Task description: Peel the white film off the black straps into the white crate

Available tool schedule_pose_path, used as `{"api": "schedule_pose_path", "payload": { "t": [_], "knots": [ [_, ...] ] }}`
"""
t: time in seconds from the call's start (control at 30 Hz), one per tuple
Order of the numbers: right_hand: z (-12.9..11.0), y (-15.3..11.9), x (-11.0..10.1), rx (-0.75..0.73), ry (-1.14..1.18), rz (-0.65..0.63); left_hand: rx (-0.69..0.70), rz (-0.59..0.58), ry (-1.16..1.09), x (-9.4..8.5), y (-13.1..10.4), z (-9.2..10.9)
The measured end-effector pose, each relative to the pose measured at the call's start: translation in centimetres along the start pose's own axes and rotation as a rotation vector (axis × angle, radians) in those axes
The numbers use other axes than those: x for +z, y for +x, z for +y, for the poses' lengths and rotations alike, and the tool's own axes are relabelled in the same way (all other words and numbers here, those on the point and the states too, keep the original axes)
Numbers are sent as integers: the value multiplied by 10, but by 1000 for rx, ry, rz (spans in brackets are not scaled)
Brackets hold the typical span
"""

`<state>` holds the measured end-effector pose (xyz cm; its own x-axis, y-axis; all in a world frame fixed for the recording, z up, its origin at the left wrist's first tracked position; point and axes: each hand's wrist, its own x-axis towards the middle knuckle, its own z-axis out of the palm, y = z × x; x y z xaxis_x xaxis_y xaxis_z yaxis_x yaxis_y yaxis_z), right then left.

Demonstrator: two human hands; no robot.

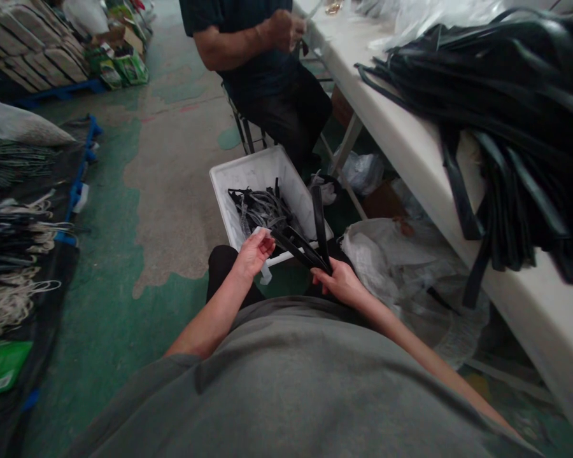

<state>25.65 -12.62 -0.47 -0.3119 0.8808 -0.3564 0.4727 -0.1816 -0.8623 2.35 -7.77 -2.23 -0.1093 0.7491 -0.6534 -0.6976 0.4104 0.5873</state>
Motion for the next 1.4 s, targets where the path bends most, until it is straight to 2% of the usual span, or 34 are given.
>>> {"api": "schedule_pose_path", "payload": {
  "t": [0.2, 1.0, 1.4],
  "knots": [
    [3, 2, 1, -9, -6, 32, 0, -6, 21, -2, 2, -1],
    [-4, -1, 1, -21, 43, 4, -3, -23, -12, 0, 2, -1],
    [-1, 5, 3, 16, -19, -41, -42, -28, -18, 3, 5, -3]
  ]
}}
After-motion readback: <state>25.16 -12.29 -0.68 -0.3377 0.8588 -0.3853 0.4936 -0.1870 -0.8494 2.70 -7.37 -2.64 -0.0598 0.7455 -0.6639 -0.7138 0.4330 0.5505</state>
